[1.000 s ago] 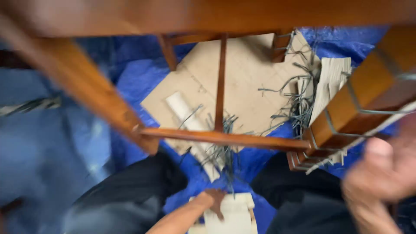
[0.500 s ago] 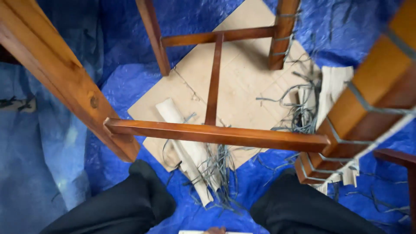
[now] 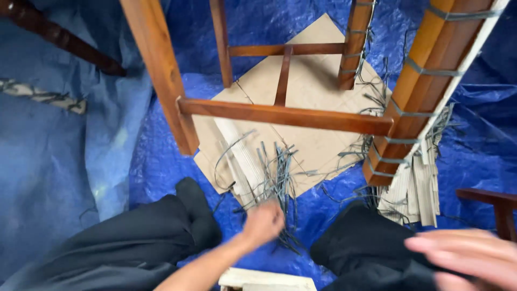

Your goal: The person is weaving straps onto the frame of a wooden chair.

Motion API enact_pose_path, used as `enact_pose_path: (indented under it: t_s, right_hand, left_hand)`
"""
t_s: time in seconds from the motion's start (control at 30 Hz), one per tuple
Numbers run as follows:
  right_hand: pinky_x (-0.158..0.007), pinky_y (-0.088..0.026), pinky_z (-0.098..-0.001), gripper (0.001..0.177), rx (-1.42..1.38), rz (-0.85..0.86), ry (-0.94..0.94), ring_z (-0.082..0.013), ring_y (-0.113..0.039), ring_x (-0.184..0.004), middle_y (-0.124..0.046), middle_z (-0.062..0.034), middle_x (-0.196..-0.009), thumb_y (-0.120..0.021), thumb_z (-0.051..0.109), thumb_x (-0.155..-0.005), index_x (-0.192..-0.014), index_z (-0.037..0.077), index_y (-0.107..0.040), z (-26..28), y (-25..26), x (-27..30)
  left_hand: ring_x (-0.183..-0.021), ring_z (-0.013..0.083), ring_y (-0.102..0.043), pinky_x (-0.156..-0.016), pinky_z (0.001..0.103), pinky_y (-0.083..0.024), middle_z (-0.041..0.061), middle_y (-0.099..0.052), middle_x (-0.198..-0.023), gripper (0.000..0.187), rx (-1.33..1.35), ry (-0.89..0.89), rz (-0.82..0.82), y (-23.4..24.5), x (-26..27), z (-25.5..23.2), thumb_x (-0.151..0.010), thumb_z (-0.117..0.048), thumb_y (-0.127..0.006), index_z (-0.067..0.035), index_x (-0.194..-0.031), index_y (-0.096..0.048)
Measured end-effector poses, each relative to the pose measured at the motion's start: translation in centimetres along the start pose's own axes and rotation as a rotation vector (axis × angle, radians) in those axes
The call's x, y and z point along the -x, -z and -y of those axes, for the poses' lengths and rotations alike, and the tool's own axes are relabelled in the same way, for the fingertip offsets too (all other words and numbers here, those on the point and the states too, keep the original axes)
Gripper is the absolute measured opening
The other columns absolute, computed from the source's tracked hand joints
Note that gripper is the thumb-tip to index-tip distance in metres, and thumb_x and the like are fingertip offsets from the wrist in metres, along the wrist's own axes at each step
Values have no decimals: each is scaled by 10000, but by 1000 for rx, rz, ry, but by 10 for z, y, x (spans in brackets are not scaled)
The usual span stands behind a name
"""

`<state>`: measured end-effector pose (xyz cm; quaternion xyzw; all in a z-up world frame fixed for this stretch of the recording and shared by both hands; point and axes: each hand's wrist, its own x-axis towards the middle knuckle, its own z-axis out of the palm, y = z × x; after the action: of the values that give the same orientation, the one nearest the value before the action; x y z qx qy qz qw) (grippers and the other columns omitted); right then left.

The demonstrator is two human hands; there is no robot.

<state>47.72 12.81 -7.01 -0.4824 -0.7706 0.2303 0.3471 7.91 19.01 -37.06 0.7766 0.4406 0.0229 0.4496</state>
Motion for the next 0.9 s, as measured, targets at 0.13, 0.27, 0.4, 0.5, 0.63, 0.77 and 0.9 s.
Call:
enact_pose_path:
  t_s: [0.13,0.27,0.4,0.5,0.63,0.77,0.9]
  right_hand:
    - [-895,-641,-397,183,-127,-214,-182,-221,-751,-979,-782,-89,-1029,-704,79,-901,-1083,96,-696,97,-73,-50]
    - [-860,-639,-338,88,88,-307,-112,-182,-750,-935,-758,-54,-947,-721,56,-920,-1003,60,-694,118,-83,-83]
    - [-762,-582,-306,67,263,-197,-154,-222,-759,-864,-748,-94,-912,-719,77,-887,-924,32,-688,129,-91,-98]
    - [-740,-567,-311,71,266,-191,-228,-239,-751,-856,-741,-101,-923,-700,88,-929,-968,30,-690,135,-104,-103]
    - [-720,-551,-338,95,296,-145,-300,-255,-732,-836,-735,-102,-902,-696,124,-944,-996,45,-708,133,-123,-102]
    - [-696,-550,-342,136,263,-98,-426,-242,-729,-790,-735,-94,-874,-685,156,-950,-1025,46,-712,126,-135,-92]
    - [-738,-560,-361,157,236,-38,-452,-269,-738,-854,-741,-114,-910,-664,159,-951,-1047,39,-694,116,-137,-78]
  left_hand:
    - [-1131,370,-572,-926,463,-498,167,-605,-1199,417,-315,-1,-420,45,-32,34,-735,-24,-608,-53,-1149,-646]
    - [-1217,323,-537,-972,429,-458,136,-605,-1266,406,-690,-234,-652,68,-59,93,-737,-79,-626,-75,-1140,-674]
    - [-1195,298,-538,-985,424,-426,111,-609,-1203,212,-867,-231,-457,78,-69,108,-819,-152,-603,-127,-1017,-673]
    - [-1186,293,-544,-1015,437,-428,94,-601,-1138,147,-866,-179,-329,74,-59,115,-877,-146,-604,-128,-1001,-682]
    - [-1122,332,-562,-931,458,-454,138,-596,-1152,296,-514,-47,-572,44,-54,151,-807,-23,-623,-81,-1088,-693]
    - [-1114,409,-553,-945,490,-465,191,-569,-1160,277,-26,263,-726,20,-64,168,-826,-42,-630,-51,-1103,-649]
    - [-1208,369,-554,-1015,443,-457,169,-600,-1224,264,91,362,-564,4,-76,188,-784,-170,-720,-131,-1045,-732]
